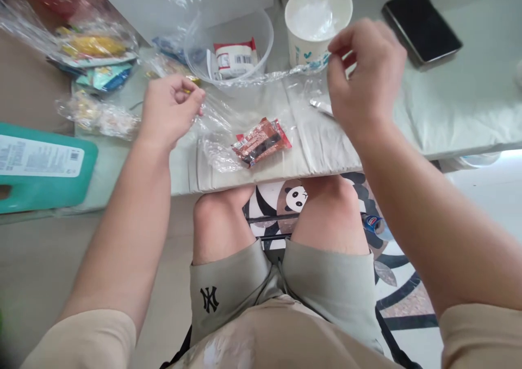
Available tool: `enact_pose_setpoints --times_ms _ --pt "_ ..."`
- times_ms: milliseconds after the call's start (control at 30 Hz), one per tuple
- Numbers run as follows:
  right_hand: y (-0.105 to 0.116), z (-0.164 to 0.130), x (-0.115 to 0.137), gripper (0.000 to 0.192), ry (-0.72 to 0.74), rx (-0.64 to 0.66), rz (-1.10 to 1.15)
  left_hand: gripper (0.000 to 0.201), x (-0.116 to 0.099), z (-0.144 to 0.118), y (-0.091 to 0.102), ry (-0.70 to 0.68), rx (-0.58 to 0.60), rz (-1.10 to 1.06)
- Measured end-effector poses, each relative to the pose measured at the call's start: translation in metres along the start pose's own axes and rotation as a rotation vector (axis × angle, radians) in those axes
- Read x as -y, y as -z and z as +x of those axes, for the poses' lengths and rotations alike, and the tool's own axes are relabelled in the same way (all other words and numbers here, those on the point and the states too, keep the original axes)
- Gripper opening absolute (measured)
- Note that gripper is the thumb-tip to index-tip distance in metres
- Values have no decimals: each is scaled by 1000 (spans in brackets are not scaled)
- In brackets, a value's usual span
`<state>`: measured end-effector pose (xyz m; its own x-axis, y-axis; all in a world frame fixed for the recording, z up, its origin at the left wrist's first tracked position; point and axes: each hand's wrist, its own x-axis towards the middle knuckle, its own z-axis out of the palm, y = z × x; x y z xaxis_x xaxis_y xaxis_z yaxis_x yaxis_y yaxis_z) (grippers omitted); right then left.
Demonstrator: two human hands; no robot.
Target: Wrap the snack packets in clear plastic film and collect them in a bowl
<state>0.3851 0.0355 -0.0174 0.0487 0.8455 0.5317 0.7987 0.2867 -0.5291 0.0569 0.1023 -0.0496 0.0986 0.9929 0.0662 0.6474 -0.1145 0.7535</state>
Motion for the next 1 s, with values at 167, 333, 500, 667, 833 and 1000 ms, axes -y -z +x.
enact_pose_setpoints --times_ms 167,333,500,667,833,1000 --pt "-15 -17 26 29 386 433 72 26 -47 -12 17 14 -254 300" --pt "-18 -28 18 16 366 496 7 32 -79 -74 -3 -324 43 245" --pt "14 -52 21 22 391 545 -60 32 -50 -113 -16 -362 29 170" --pt "26 -80 18 25 439 732 -166 22 -35 -144 0 -421 65 297" --pt "16 -62 41 28 342 698 -122 20 -31 -173 14 -422 144 561" --pt "-18 -26 76 36 276 855 -190 19 -53 -172 28 -278 243 493"
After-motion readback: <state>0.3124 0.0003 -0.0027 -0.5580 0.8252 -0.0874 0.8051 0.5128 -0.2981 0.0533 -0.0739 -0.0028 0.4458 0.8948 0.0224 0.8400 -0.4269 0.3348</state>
